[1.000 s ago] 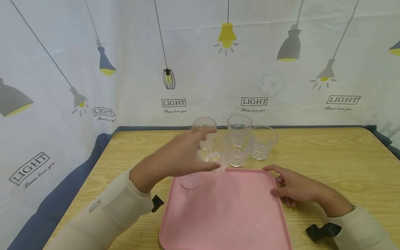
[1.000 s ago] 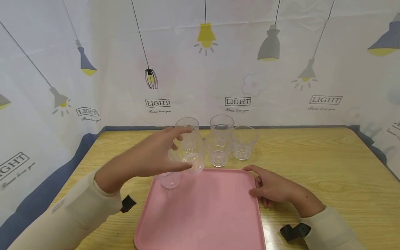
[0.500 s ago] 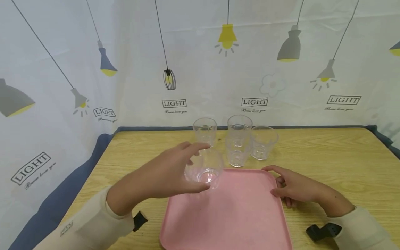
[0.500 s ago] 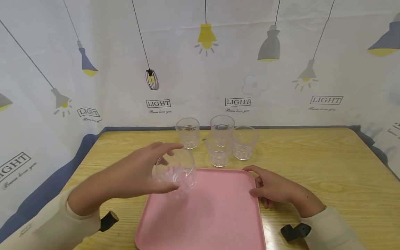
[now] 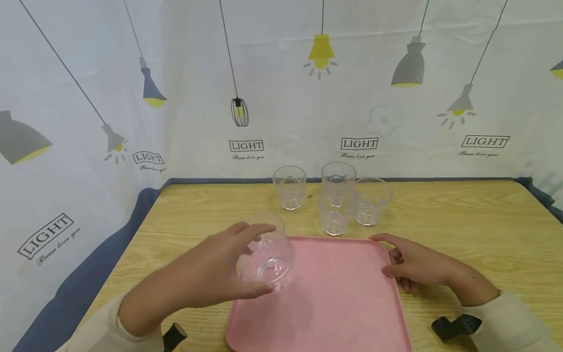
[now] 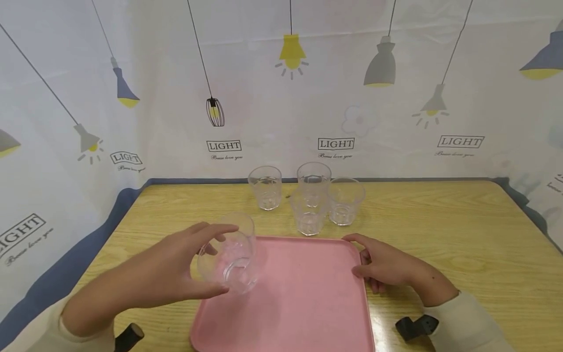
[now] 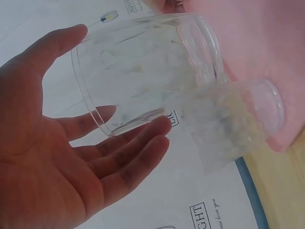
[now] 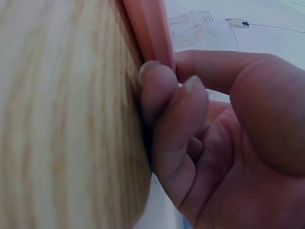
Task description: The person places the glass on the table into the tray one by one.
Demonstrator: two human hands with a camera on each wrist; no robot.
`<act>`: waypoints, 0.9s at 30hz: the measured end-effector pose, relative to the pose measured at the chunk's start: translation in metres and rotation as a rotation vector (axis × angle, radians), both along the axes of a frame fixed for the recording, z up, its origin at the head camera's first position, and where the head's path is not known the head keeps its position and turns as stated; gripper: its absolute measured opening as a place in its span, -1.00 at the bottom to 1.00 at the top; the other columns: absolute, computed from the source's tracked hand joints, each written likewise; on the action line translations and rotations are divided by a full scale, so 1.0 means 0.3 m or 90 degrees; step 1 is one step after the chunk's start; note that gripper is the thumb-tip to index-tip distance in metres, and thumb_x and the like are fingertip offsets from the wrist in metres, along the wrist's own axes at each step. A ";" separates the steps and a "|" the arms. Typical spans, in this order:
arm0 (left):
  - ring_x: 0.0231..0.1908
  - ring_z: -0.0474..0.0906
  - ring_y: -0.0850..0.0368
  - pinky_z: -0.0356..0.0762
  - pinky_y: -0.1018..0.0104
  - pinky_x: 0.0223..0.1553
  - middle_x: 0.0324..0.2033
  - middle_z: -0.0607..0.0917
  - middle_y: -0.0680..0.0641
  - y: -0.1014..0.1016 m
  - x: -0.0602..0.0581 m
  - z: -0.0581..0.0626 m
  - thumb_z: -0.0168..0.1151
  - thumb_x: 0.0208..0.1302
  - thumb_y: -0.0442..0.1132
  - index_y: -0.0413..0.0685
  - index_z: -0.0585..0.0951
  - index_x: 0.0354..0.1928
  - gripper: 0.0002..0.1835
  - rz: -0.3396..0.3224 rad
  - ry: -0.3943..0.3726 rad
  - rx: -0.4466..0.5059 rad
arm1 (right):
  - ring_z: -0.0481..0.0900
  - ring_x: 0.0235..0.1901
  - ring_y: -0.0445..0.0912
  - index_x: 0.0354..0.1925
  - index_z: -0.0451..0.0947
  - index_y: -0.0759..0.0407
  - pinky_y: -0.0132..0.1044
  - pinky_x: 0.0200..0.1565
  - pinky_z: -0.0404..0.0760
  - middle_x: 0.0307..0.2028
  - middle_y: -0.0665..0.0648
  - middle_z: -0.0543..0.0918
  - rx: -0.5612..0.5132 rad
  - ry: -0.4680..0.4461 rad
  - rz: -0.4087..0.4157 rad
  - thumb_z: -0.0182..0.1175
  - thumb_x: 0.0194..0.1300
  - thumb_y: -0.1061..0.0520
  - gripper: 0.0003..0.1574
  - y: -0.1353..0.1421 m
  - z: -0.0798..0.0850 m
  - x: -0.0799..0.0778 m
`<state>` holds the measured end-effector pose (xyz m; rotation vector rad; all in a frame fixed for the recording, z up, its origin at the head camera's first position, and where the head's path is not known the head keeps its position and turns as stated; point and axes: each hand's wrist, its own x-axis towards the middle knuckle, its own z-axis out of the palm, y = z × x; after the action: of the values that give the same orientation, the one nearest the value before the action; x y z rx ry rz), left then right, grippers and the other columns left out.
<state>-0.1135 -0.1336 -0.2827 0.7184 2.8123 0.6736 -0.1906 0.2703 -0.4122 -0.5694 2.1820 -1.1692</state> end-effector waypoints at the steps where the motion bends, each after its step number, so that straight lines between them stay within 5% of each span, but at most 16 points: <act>1: 0.02 0.62 0.23 0.64 0.23 -0.11 0.18 0.55 0.03 -0.005 0.004 -0.006 0.48 0.02 0.26 0.31 0.33 0.43 -0.09 0.001 0.000 0.000 | 0.54 -0.71 -0.13 0.53 -0.07 0.22 -0.20 -0.68 0.60 -0.46 0.17 0.58 -0.001 0.000 0.001 0.19 0.42 0.17 -0.08 0.001 -0.001 0.000; 9: 0.00 0.65 0.17 0.65 0.23 -0.13 0.14 0.58 0.00 -0.039 0.029 -0.056 0.48 0.00 0.29 0.44 0.34 0.40 -0.11 0.013 -0.031 0.017 | 0.54 -0.71 -0.11 0.54 -0.06 0.18 -0.18 -0.68 0.60 -0.45 0.17 0.58 -0.003 -0.008 -0.002 0.19 0.42 0.17 -0.08 0.002 -0.005 0.000; 21: -0.05 0.66 0.16 0.65 0.24 -0.17 0.12 0.60 -0.07 -0.059 0.044 -0.128 0.51 -0.06 0.30 0.27 0.40 0.38 -0.08 0.024 -0.044 0.013 | 0.54 -0.71 -0.12 0.55 -0.10 0.21 -0.18 -0.68 0.60 -0.47 0.17 0.57 -0.003 -0.003 0.002 0.19 0.42 0.18 -0.05 0.005 -0.004 0.000; 27: -0.07 0.65 0.16 0.64 0.24 -0.19 0.13 0.59 -0.09 -0.059 0.047 -0.141 0.49 -0.07 0.35 0.35 0.39 0.38 -0.08 0.027 -0.054 0.013 | 0.54 -0.72 -0.13 0.54 -0.10 0.24 -0.18 -0.68 0.60 -0.49 0.16 0.55 -0.003 0.004 0.003 0.19 0.42 0.18 -0.06 0.007 0.001 0.004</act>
<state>-0.0994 -0.1513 -0.3249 0.6194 2.7543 0.7233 -0.1896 0.2725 -0.4118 -0.5804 2.1834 -1.1721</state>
